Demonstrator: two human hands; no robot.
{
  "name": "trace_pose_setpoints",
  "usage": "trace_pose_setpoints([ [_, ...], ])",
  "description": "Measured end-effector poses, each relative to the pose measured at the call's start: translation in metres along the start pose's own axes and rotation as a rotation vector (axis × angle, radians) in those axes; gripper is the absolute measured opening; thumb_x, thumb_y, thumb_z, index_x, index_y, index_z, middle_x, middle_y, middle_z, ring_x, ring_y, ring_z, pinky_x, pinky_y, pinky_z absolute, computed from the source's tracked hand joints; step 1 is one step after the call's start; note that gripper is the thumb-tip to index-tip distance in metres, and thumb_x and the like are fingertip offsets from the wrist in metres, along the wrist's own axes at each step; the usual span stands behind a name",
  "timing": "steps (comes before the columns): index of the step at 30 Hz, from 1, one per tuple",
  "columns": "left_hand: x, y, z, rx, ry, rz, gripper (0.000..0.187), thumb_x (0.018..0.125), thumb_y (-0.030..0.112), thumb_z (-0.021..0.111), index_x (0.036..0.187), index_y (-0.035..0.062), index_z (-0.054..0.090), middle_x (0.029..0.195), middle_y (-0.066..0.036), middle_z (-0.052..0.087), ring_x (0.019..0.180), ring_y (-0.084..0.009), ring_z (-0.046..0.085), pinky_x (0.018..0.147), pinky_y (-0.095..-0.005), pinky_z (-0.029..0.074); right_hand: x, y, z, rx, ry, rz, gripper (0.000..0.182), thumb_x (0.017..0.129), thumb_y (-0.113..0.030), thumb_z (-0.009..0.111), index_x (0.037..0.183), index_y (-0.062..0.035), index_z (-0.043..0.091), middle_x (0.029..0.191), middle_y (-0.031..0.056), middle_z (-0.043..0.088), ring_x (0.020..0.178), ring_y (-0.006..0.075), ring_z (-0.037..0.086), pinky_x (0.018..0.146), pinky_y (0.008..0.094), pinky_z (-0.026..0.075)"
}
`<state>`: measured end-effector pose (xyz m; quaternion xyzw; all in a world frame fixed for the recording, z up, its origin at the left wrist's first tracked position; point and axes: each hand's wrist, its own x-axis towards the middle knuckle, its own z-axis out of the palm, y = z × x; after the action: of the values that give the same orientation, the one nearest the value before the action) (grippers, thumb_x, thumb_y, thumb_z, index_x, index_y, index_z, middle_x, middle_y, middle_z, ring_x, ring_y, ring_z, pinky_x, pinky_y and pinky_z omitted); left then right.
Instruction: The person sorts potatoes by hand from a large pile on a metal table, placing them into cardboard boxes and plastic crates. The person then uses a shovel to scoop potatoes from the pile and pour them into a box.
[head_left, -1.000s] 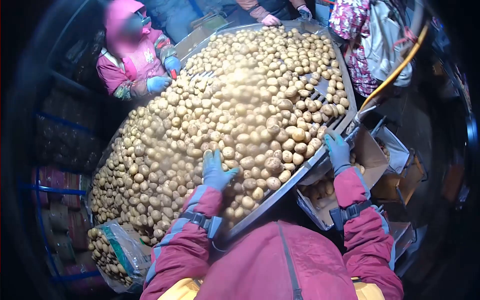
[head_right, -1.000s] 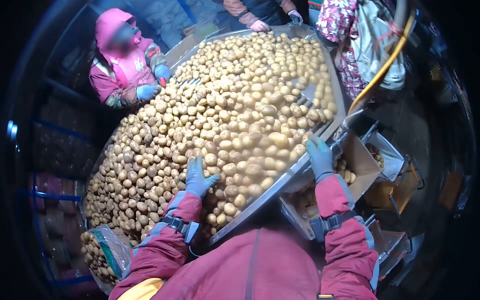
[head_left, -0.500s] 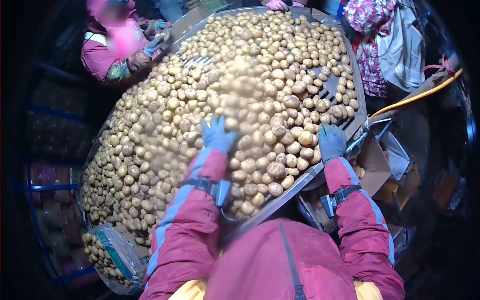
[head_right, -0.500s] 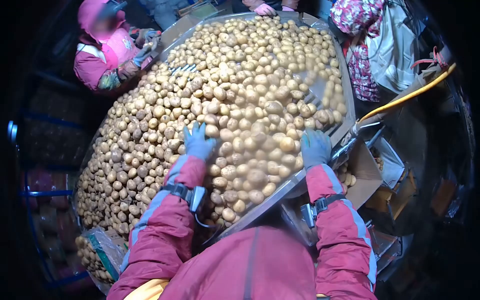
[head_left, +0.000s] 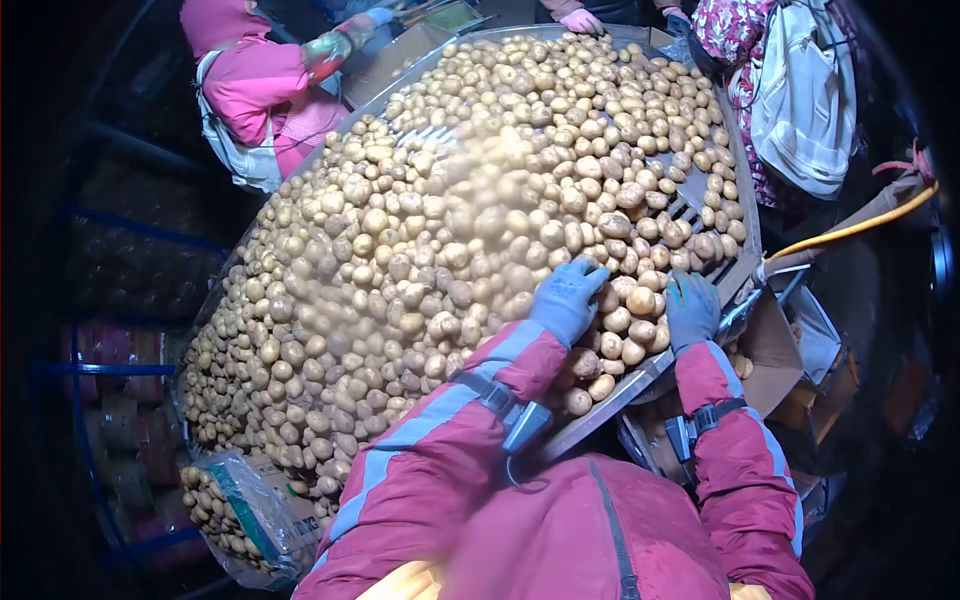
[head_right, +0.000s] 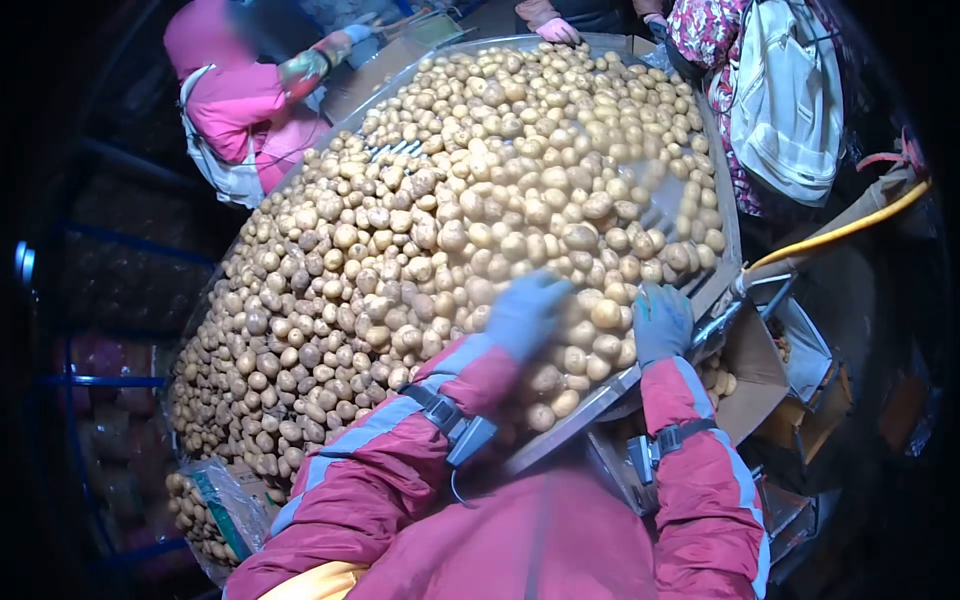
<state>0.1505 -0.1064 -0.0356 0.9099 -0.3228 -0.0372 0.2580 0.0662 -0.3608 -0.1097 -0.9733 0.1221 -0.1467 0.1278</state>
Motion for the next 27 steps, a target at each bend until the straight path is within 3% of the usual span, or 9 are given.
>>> trace_pose_setpoints([
  [8,-0.036,-0.033,-0.031,-0.527,0.148,-0.326,0.041,0.092,0.022,0.068,0.132,0.0135,0.065,0.123,-0.013,0.065,0.112,-0.0330,0.063,0.097,-0.0396,0.051,-0.003,-0.001,-0.001,-0.015,0.034,-0.019,0.034,0.095,-0.031,0.063,0.124,-0.0133,0.066,0.117,0.0105,0.068,0.119,0.0305,0.058,0.105,0.0469,0.040],
  [12,-0.081,-0.057,-0.077,-0.827,0.236,-0.545,0.045,0.094,0.022,0.071,0.135,0.0058,0.064,0.119,-0.007,0.068,0.099,-0.0151,0.065,0.083,-0.0290,0.056,0.000,0.000,-0.004,-0.021,-0.025,-0.015,0.037,0.095,-0.030,0.064,0.128,-0.0138,0.066,0.120,0.0103,0.067,0.117,0.0298,0.058,0.103,0.0446,0.041],
  [13,-0.094,-0.064,-0.080,-0.939,0.284,-0.618,0.043,0.095,0.021,0.070,0.134,0.0050,0.064,0.118,-0.006,0.067,0.099,-0.0146,0.064,0.084,-0.0284,0.054,0.000,-0.001,-0.002,-0.025,0.099,-0.080,0.029,0.094,-0.028,0.064,0.117,-0.0110,0.068,0.110,0.0099,0.069,0.109,0.0298,0.060,0.096,0.0454,0.043],
  [15,-0.122,-0.071,-0.086,-1.164,0.387,-0.763,0.038,0.096,0.019,0.069,0.132,0.0035,0.065,0.115,-0.004,0.066,0.099,-0.0134,0.060,0.087,-0.0271,0.051,0.000,0.000,0.001,-0.030,0.090,-0.078,0.029,0.094,-0.028,0.064,0.117,-0.0107,0.068,0.109,0.0101,0.069,0.108,0.0300,0.061,0.095,0.0454,0.044],
  [19,-0.162,-0.026,-0.145,-1.027,0.329,-1.049,0.041,0.097,0.017,0.068,0.136,0.0071,0.065,0.111,0.000,0.065,0.089,-0.0043,0.056,0.074,-0.0194,0.048,0.000,0.004,0.003,0.007,0.041,-0.038,0.027,0.092,-0.027,0.067,0.115,-0.0125,0.071,0.108,0.0102,0.070,0.107,0.0304,0.062,0.095,0.0462,0.045],
  [21,-0.193,-0.046,-0.134,-1.003,0.339,-0.919,0.041,0.097,0.017,0.068,0.137,0.0077,0.064,0.112,0.001,0.065,0.086,-0.0033,0.055,0.072,-0.0188,0.047,0.006,0.014,0.005,0.151,-0.027,-0.008,0.024,0.092,-0.027,0.069,0.111,-0.0132,0.074,0.110,0.0132,0.070,0.106,0.0340,0.063,0.095,0.0448,0.048],
  [22,-0.205,-0.049,-0.134,-0.986,0.344,-0.853,0.042,0.097,0.017,0.068,0.137,0.0081,0.064,0.113,0.001,0.065,0.085,-0.0028,0.054,0.071,-0.0185,0.047,0.010,0.018,0.004,0.317,-0.120,0.160,0.026,0.094,-0.025,0.068,0.114,-0.0094,0.074,0.115,0.0161,0.070,0.109,0.0336,0.065,0.097,0.0408,0.049],
  [25,-0.224,-0.040,-0.134,-0.949,0.446,-0.775,0.043,0.097,0.018,0.068,0.138,0.0077,0.063,0.121,-0.001,0.066,0.096,-0.0058,0.059,0.081,-0.0215,0.050,0.018,0.008,-0.006,0.665,-0.018,0.199,0.032,0.097,-0.019,0.067,0.123,0.0008,0.068,0.124,0.0151,0.069,0.115,0.0244,0.064,0.102,0.0363,0.048],
  [27,-0.232,-0.045,-0.123,-1.002,0.464,-0.737,0.044,0.096,0.018,0.069,0.138,0.0084,0.063,0.126,-0.005,0.066,0.107,-0.0098,0.061,0.090,-0.0243,0.051,0.011,-0.015,-0.014,0.942,-0.075,0.256,0.032,0.098,-0.019,0.067,0.124,0.0000,0.068,0.123,0.0101,0.069,0.109,0.0177,0.064,0.095,0.0310,0.051],
])
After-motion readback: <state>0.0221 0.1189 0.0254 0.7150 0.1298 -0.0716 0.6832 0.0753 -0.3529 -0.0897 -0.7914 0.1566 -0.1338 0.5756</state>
